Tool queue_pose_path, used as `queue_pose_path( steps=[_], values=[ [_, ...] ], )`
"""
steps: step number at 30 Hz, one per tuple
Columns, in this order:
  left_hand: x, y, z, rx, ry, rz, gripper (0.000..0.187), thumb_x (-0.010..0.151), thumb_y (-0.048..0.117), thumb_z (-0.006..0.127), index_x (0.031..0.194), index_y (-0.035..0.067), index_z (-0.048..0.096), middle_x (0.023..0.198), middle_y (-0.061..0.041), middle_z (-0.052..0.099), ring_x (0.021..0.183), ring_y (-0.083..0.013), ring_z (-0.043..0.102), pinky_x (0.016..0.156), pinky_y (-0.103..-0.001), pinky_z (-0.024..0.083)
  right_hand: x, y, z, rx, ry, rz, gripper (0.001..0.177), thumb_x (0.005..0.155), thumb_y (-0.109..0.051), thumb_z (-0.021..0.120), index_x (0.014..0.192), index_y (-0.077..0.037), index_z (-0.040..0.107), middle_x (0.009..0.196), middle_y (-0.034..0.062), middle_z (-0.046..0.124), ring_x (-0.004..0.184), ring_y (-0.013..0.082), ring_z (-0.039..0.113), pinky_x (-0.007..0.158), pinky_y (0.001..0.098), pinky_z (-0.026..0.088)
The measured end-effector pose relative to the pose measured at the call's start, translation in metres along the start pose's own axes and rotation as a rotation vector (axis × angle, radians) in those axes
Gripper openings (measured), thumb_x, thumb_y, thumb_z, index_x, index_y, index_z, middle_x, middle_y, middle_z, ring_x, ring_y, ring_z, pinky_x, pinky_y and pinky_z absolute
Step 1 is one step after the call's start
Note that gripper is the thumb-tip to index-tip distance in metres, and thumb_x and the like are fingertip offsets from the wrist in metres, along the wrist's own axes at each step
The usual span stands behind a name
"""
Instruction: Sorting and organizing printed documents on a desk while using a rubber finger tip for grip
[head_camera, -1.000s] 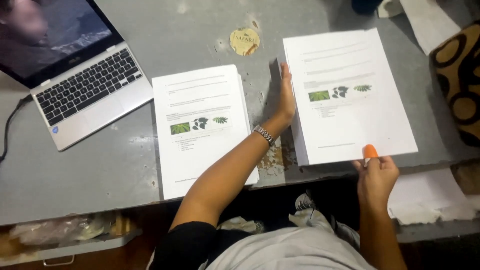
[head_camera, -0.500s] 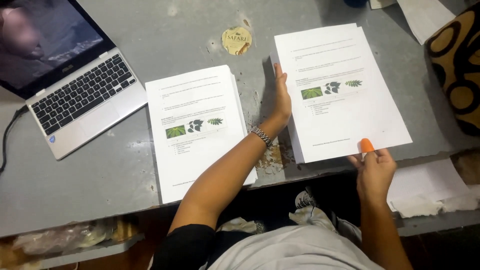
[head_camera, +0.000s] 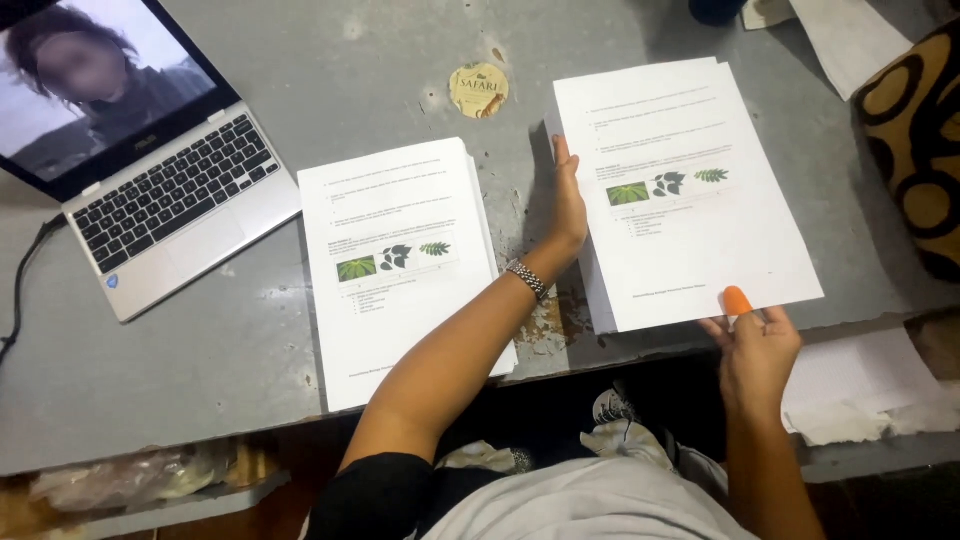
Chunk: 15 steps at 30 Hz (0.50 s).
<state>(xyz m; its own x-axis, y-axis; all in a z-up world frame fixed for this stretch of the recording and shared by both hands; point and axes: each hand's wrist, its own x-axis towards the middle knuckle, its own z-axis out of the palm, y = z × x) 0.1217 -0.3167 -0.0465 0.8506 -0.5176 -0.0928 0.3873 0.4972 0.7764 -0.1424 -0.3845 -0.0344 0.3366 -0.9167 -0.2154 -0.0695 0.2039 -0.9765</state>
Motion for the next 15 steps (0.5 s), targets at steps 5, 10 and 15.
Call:
queue_pose_path(
  steps=[5,10,15],
  values=[
    [0.002,-0.004,-0.001,-0.013,-0.014,0.025,0.078,0.098,0.042,0.027,0.158,0.009,-0.01,0.169,-0.008,-0.013,0.156,-0.0226,-0.005,0.125,-0.043,0.007,0.004,0.005,-0.002,0.015,0.007,-0.03,0.005,0.096,0.001,0.046,0.097,-0.004,0.047,0.093,0.0122,0.056,0.082,0.0108,0.06,0.08,0.0297,0.068],
    [0.002,-0.002,0.0,0.008,-0.01,0.016,0.081,0.096,0.044,0.027,0.158,0.009,-0.01,0.169,-0.008,-0.012,0.156,-0.0232,-0.004,0.125,-0.044,0.009,0.01,0.011,-0.001,0.054,0.026,-0.002,0.01,0.097,0.001,0.056,0.107,-0.002,0.056,0.079,0.0022,0.053,0.082,0.0056,0.061,0.079,0.0295,0.068],
    [0.003,-0.004,-0.001,0.041,0.011,0.019,0.076,0.098,0.04,0.026,0.158,0.009,-0.008,0.169,-0.007,-0.013,0.156,-0.0206,-0.007,0.125,-0.041,0.004,0.013,0.018,-0.003,0.028,-0.007,-0.042,0.008,0.098,0.0,0.052,0.107,-0.001,0.054,0.099,0.0121,0.062,0.104,0.0136,0.07,0.08,0.0305,0.067]
  ],
)
